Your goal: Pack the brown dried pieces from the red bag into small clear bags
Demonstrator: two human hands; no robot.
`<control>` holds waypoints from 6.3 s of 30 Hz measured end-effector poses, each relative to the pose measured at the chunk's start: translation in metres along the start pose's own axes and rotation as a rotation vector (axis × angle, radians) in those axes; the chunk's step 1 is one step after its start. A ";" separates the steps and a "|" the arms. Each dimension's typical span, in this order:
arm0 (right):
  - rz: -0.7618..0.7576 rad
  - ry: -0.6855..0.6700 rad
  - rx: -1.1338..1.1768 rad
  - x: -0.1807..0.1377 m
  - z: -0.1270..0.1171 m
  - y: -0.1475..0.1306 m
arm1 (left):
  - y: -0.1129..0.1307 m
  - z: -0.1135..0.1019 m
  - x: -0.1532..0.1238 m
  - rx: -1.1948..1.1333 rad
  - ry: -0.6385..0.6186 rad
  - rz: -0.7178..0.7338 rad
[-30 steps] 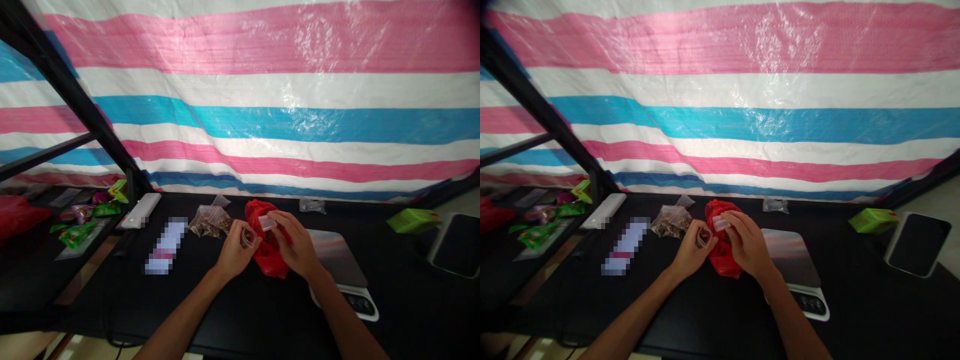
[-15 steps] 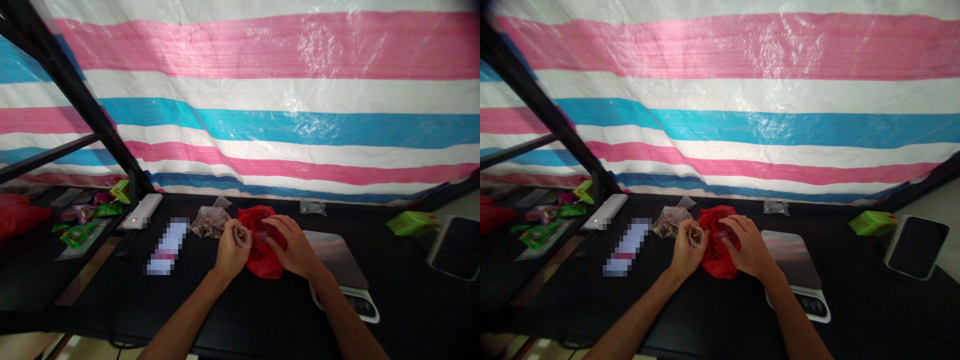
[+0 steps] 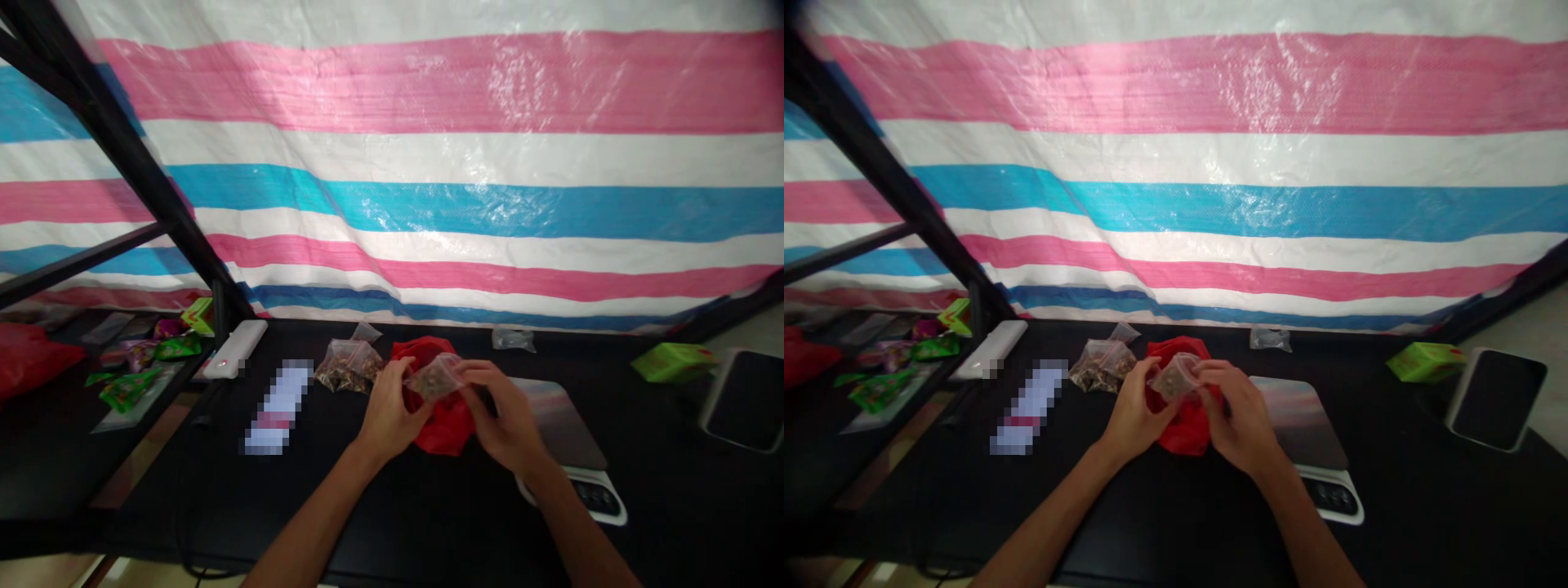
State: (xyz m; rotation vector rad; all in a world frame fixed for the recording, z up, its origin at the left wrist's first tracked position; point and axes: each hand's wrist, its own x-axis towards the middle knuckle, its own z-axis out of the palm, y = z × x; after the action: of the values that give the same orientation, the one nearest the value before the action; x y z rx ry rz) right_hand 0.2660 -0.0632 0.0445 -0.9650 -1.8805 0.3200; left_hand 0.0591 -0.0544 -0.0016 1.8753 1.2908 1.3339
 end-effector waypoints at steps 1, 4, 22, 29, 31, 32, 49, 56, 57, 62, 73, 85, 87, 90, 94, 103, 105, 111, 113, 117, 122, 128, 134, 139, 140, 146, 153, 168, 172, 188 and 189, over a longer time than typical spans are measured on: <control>0.073 0.073 0.010 -0.005 -0.014 0.004 | 0.001 -0.001 0.001 0.028 -0.017 0.028; 0.334 0.263 -0.017 -0.028 -0.058 0.020 | 0.004 -0.005 0.004 0.126 -0.036 0.063; 0.272 0.123 -0.900 -0.079 -0.118 0.042 | -0.004 -0.008 0.010 0.335 -0.010 0.191; 0.342 0.317 -0.753 -0.131 -0.117 0.024 | -0.001 -0.005 0.001 0.393 -0.115 0.176; 0.362 0.325 -0.746 -0.133 -0.120 0.023 | 0.001 -0.006 -0.001 0.351 -0.032 0.209; 0.371 0.332 -0.748 -0.132 -0.123 0.021 | 0.002 -0.007 -0.001 0.330 0.017 0.239; 0.493 0.079 -0.885 -0.098 -0.099 0.026 | 0.004 -0.016 0.007 0.432 0.092 0.199; 0.561 -0.022 -0.937 -0.065 -0.073 0.028 | 0.007 -0.017 0.004 0.359 0.158 0.211; 0.566 -0.031 -0.923 -0.064 -0.071 0.027 | 0.007 -0.016 0.005 0.363 0.168 0.203; 0.555 -0.002 -0.771 -0.065 -0.064 0.025 | 0.004 -0.015 0.006 0.425 0.228 0.124; 0.136 -0.293 -0.497 -0.015 0.003 -0.009 | 0.003 -0.015 0.006 0.444 0.238 0.109; 0.183 -0.200 -0.419 -0.022 0.004 0.005 | 0.007 -0.014 0.006 0.424 0.236 0.118; 0.219 -0.110 -0.397 -0.033 -0.012 0.014 | 0.008 -0.014 0.006 0.416 0.228 0.120; 0.296 0.043 -0.403 -0.050 -0.042 0.034 | 0.010 -0.014 0.006 0.406 0.221 0.129; 0.339 -0.059 -0.466 -0.065 -0.076 0.058 | 0.012 -0.014 0.006 0.398 0.217 0.146; 0.365 0.535 -0.377 -0.087 -0.106 0.066 | 0.007 -0.014 0.006 0.416 0.228 0.130; 0.404 0.757 -0.357 -0.094 -0.111 0.068 | 0.006 -0.014 0.006 0.424 0.227 0.137; 0.462 0.965 -0.393 -0.105 -0.117 0.075 | 0.006 -0.013 0.006 0.435 0.216 0.192; 0.471 0.910 -0.419 -0.105 -0.117 0.074 | 0.006 -0.014 0.006 0.435 0.221 0.199; 0.486 0.825 -0.455 -0.104 -0.116 0.071 | 0.008 -0.016 0.006 0.423 0.238 0.196; 0.466 0.777 -0.409 -0.108 -0.117 0.073 | 0.009 -0.017 0.006 0.424 0.234 0.200; 0.466 0.552 -0.362 -0.103 -0.116 0.070 | 0.009 -0.016 0.006 0.422 0.233 0.197; 0.333 -0.064 -0.496 -0.077 -0.102 0.063 | 0.009 -0.016 0.007 0.400 0.242 0.207; 0.357 -0.194 -0.390 -0.058 -0.085 0.058 | 0.011 -0.019 0.007 0.238 0.134 0.283; 0.364 -0.154 -0.342 -0.050 -0.080 0.053 | 0.012 -0.019 0.006 0.193 0.093 0.304; 0.302 -0.073 0.068 0.022 -0.011 0.004 | 0.017 -0.009 0.003 -0.094 -0.032 0.138; 0.199 -0.172 0.241 0.029 0.060 -0.009 | 0.002 -0.009 0.012 -0.236 0.173 -0.043; 0.436 0.076 0.538 0.025 0.067 0.017 | -0.010 -0.011 0.012 0.004 0.094 0.024; 0.405 0.103 0.517 0.026 0.064 0.013 | -0.010 -0.012 0.012 -0.014 0.065 0.029; 0.405 0.057 0.491 0.026 0.064 0.004 | -0.005 -0.009 0.010 -0.111 -0.015 0.022; 0.407 0.058 0.493 0.026 0.065 0.003 | -0.006 -0.008 0.009 -0.114 -0.015 0.025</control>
State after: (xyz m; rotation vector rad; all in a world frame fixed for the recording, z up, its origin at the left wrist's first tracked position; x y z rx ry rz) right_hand 0.2071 -0.0304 0.0267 -0.9873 -1.4386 0.9390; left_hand 0.0499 -0.0445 0.0013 1.8259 1.1627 1.3743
